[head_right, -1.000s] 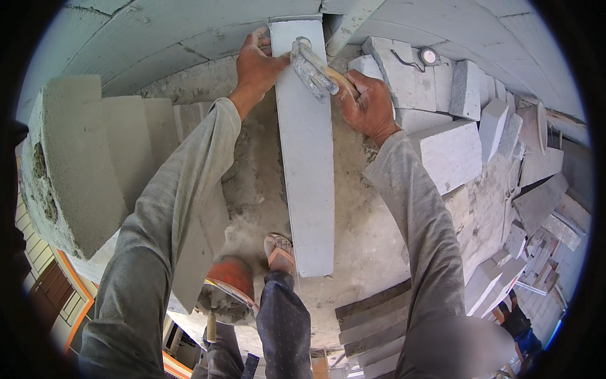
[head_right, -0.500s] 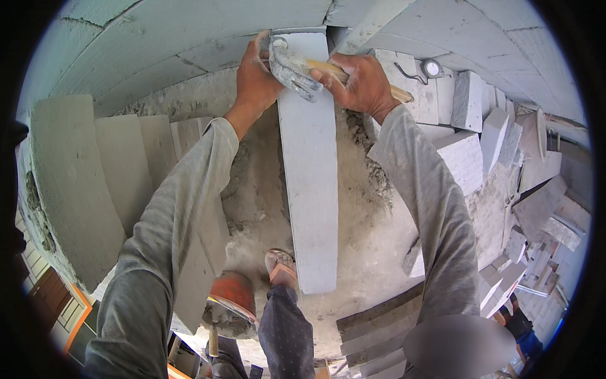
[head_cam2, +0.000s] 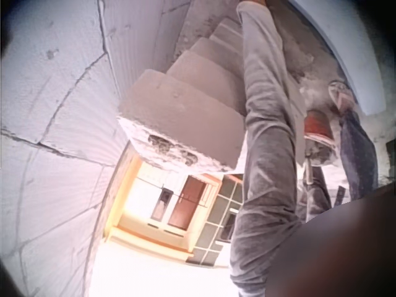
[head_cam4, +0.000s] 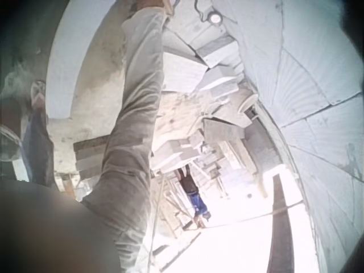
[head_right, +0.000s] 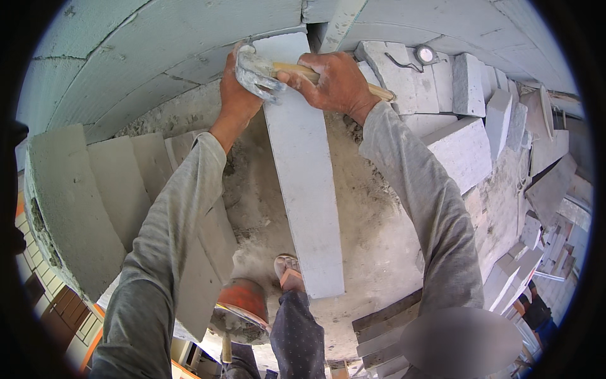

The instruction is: The person scoops mortar from a bucket with a trowel and spreads it along a string line on the floor. They place white blocks onto the mortar bed, tap them into position with a hammer, and continue the process along the line.

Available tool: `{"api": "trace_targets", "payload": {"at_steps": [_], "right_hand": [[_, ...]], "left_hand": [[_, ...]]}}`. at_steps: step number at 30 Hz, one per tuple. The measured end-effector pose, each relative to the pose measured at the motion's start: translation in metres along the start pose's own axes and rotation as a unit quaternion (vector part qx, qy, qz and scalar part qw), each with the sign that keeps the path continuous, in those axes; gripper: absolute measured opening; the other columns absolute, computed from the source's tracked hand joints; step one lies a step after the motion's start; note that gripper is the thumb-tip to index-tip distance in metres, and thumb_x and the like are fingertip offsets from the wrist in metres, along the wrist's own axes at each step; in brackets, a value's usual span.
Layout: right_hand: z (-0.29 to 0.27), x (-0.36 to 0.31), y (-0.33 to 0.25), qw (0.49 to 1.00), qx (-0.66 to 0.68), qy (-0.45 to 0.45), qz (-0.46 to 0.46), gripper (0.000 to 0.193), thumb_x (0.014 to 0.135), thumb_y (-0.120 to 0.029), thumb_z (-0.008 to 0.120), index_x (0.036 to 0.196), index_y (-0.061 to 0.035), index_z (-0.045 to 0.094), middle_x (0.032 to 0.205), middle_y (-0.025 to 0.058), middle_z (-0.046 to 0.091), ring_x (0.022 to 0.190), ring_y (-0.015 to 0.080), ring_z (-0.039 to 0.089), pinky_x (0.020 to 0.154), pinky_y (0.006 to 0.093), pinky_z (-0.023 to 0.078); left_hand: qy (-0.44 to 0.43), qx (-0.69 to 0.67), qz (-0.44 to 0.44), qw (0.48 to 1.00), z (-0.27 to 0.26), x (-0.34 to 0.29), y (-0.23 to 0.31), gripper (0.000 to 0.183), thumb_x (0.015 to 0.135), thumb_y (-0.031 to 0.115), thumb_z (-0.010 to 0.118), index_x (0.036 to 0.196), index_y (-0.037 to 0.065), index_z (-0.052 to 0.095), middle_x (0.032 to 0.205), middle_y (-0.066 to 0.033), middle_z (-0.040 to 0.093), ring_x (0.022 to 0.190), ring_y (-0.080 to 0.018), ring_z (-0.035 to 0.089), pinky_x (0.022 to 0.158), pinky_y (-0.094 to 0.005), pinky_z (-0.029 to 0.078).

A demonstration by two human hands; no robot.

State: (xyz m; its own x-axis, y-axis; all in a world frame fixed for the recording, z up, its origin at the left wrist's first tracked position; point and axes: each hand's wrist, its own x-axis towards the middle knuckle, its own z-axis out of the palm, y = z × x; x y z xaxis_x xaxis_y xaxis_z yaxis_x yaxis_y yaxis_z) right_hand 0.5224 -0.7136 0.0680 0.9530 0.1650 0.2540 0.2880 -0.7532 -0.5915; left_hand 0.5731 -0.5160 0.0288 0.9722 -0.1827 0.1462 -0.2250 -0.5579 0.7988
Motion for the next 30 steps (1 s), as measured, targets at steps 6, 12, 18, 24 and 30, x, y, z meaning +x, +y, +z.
{"api": "trace_targets", "payload": {"at_steps": [6, 12, 18, 24, 30], "right_hand": [[0.007, 0.002, 0.006, 0.999, 0.020, 0.037, -0.014, 0.041, 0.088, -0.041, 0.071, 0.090, -0.0001, 0.073, 0.062, 0.0200, 0.063, 0.054, 0.0355, 0.063, 0.055, 0.0405, 0.052], [-0.002, 0.008, -0.010, 0.998, -0.011, 0.020, 0.057, 0.047, 0.094, -0.043, 0.064, 0.083, 0.0018, 0.069, 0.056, 0.0161, 0.058, 0.048, 0.0321, 0.057, 0.051, 0.0386, 0.048], [-0.025, -0.036, -0.112, 0.796, 0.460, 0.063, 0.388, 0.062, 0.099, -0.066, 0.042, 0.086, -0.0082, 0.059, 0.063, 0.0030, 0.051, 0.050, 0.0148, 0.048, 0.049, 0.0313, 0.042], [0.030, -0.054, -0.188, 0.476, 0.723, 0.263, 0.427, 0.059, 0.098, -0.069, 0.037, 0.087, -0.0131, 0.051, 0.064, -0.0011, 0.044, 0.051, 0.0144, 0.045, 0.048, 0.0303, 0.040], [0.102, -0.057, -0.212, 0.576, 0.629, 0.333, 0.402, 0.059, 0.102, -0.063, 0.037, 0.087, -0.0074, 0.052, 0.065, 0.0020, 0.049, 0.050, 0.0148, 0.048, 0.048, 0.0315, 0.044]], "left_hand": [[-0.004, -0.064, -0.034, 0.997, 0.001, -0.001, 0.006, 0.103, 0.066, 0.021, 0.092, 0.146, -0.007, 0.033, 0.122, -0.0207, 0.065, 0.110, -0.0275, 0.067, 0.095, -0.0337, 0.054], [-0.040, -0.104, -0.133, 0.985, -0.003, -0.006, 0.013, 0.111, 0.066, 0.023, 0.094, 0.148, -0.011, 0.027, 0.122, -0.0215, 0.064, 0.108, -0.0257, 0.067, 0.089, -0.0341, 0.057], [-0.012, -0.148, -0.135, 0.980, 0.001, -0.011, 0.008, 0.108, 0.066, 0.026, 0.094, 0.146, -0.012, 0.031, 0.123, -0.0222, 0.063, 0.107, -0.0268, 0.067, 0.089, -0.0340, 0.057], [-0.063, -0.382, -0.213, 0.897, -0.010, -0.014, -0.005, 0.074, 0.094, 0.033, 0.069, 0.145, -0.009, 0.037, 0.139, -0.0234, 0.054, 0.127, -0.0264, 0.055, 0.108, -0.0358, 0.043], [-0.223, -0.508, -0.302, 0.775, -0.050, 0.012, -0.023, 0.078, 0.104, 0.054, 0.020, 0.152, -0.007, 0.028, 0.153, -0.0216, 0.040, 0.141, -0.0331, 0.038, 0.121, -0.0441, 0.024]]}}
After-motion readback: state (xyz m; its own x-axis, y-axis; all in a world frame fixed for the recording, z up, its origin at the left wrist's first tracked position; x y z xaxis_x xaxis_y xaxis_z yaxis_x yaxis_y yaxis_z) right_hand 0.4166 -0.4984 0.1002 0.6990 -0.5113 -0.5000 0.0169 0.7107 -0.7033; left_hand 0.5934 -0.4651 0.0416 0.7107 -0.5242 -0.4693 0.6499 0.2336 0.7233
